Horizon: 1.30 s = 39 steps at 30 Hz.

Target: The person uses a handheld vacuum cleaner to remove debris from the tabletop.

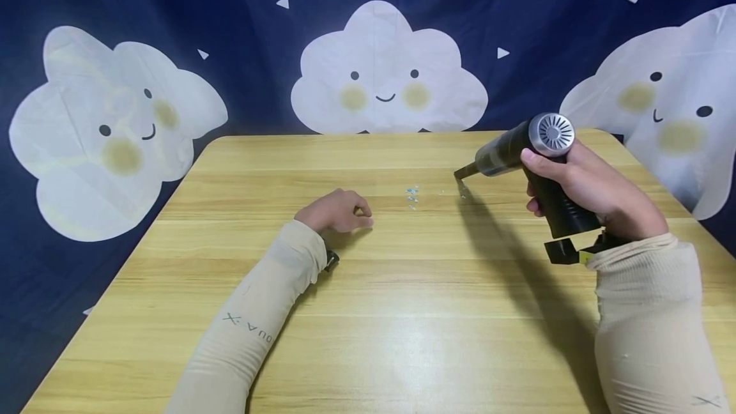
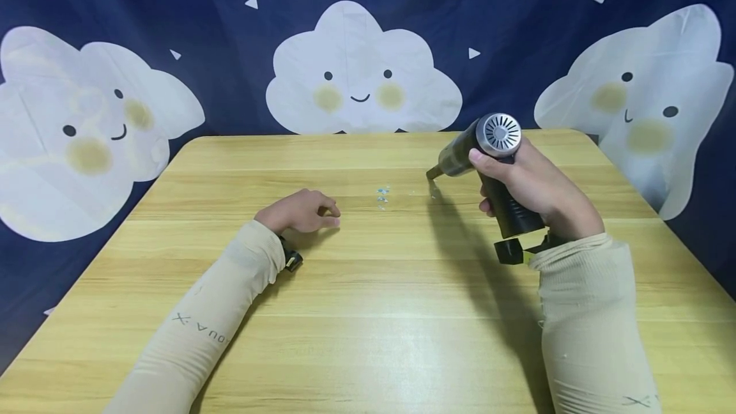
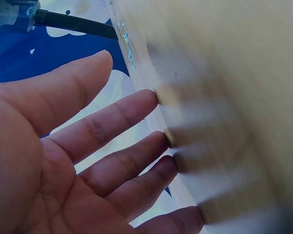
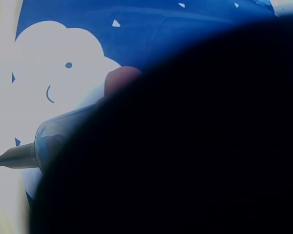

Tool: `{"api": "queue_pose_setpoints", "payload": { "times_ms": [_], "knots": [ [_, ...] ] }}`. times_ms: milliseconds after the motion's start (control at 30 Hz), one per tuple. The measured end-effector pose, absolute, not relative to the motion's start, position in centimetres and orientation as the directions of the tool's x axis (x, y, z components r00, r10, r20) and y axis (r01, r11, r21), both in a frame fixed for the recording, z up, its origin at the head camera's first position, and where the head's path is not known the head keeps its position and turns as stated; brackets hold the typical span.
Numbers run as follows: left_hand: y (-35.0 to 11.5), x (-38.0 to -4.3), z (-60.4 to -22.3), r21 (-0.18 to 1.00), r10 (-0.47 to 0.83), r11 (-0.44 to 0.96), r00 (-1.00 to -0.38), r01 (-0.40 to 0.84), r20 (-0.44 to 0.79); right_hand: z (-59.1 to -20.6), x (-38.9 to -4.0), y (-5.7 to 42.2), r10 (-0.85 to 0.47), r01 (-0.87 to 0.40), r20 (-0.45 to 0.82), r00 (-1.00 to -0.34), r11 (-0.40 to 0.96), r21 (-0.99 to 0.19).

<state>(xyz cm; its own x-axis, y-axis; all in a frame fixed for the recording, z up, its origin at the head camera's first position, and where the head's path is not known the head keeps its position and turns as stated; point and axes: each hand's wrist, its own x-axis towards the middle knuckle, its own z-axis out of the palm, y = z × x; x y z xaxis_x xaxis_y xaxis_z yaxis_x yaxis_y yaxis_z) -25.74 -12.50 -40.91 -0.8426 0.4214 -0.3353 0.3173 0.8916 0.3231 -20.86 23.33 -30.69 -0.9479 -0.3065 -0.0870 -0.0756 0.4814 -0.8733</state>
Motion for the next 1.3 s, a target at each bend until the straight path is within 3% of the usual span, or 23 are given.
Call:
{"api": "queue_pose_setpoints", "payload": {
  "times_ms": [500, 833, 967, 1300],
  "knots": [
    [-12.4, -25.8, -41.0, 0.332, 0.437, 0.882, -0.843, 0.334, -0.313, -30.4, -21.1, 24.6, -0.298, -0.088, -0.064, -0.952, 0.470, -0.878],
    [-12.5, -25.9, -41.0, 0.332, 0.433, 0.883, -0.850, 0.333, -0.299, -30.1, -21.6, 25.8, -0.341, 0.004, -0.070, -0.938, 0.189, -0.982],
    [-12.6, -26.0, -40.9, 0.333, 0.432, 0.883, -0.850, 0.330, -0.301, -30.0, -21.6, 26.0, -0.363, 0.015, -0.065, -0.930, 0.140, -0.990],
    [-12.7, -26.1, -41.1, 0.324, 0.439, 0.882, -0.845, 0.341, -0.305, -30.2, -21.3, 26.2, -0.381, 0.014, -0.085, -0.921, 0.185, -0.983]
  ]
}}
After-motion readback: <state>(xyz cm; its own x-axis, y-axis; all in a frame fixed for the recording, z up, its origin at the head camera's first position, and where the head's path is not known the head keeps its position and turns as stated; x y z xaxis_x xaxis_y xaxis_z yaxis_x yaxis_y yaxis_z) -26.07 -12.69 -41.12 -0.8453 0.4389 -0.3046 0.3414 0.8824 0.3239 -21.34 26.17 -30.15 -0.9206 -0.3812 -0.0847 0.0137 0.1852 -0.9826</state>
